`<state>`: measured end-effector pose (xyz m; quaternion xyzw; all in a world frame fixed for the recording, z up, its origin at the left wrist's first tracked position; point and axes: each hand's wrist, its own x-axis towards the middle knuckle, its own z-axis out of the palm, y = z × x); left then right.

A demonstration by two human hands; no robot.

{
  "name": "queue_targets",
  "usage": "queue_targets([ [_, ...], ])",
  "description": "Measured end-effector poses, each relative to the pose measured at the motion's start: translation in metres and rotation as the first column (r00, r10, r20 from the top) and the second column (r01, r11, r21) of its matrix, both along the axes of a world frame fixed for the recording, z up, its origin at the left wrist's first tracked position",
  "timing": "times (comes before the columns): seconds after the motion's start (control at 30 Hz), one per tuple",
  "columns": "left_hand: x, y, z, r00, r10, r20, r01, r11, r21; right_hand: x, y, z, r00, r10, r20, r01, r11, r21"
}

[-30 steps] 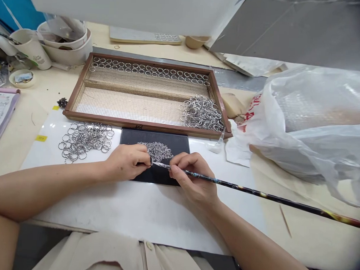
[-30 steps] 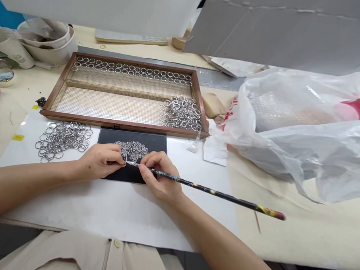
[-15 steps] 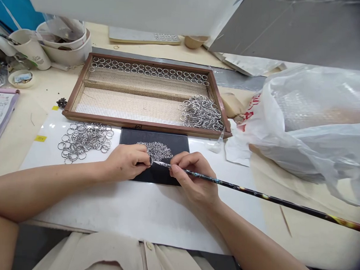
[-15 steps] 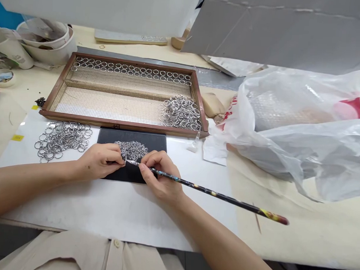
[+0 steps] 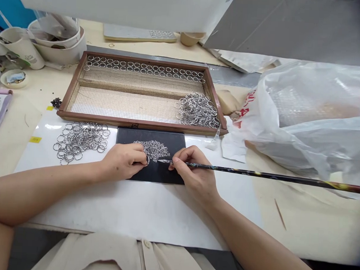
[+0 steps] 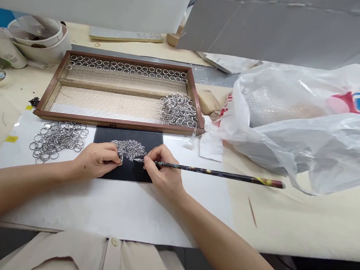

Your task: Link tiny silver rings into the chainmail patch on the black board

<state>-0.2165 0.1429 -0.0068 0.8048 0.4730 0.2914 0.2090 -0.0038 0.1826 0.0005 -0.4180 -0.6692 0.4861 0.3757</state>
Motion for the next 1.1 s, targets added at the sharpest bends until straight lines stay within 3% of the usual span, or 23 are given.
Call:
queue_targets([
  [0.4, 0.0009, 0.0001, 0.0012, 1.000, -0.003, 0.018, 0.003, 1.000, 0.020, -0.0007, 0.0006, -0.0011, 1.000, 0.011, 0.022, -0.011, 1.000, 0.006],
  [0.57, 0.0007, 0.0003, 0.0004, 1.000, -0.012, 0.020, 0.012, 1.000, 0.012, -0.0005, -0.0002, 0.0001, 0.999, 0.027, -0.045, -0.027, 0.999, 0.020],
  [0.77, 0.0009, 0.0000, 0.0012, 1.000, -0.011, -0.002, 0.011, 1.000, -0.004, -0.0016, -0.0033, 0.0018, 0.981, 0.114, -0.160, -0.100, 0.991, 0.093],
  [1.1, 0.0007, -0.0010, -0.0005, 1.000, -0.006, 0.002, 0.006, 1.000, -0.004, -0.0044, -0.0063, 0.0013, 0.965, 0.233, -0.119, -0.205, 0.956, 0.209],
])
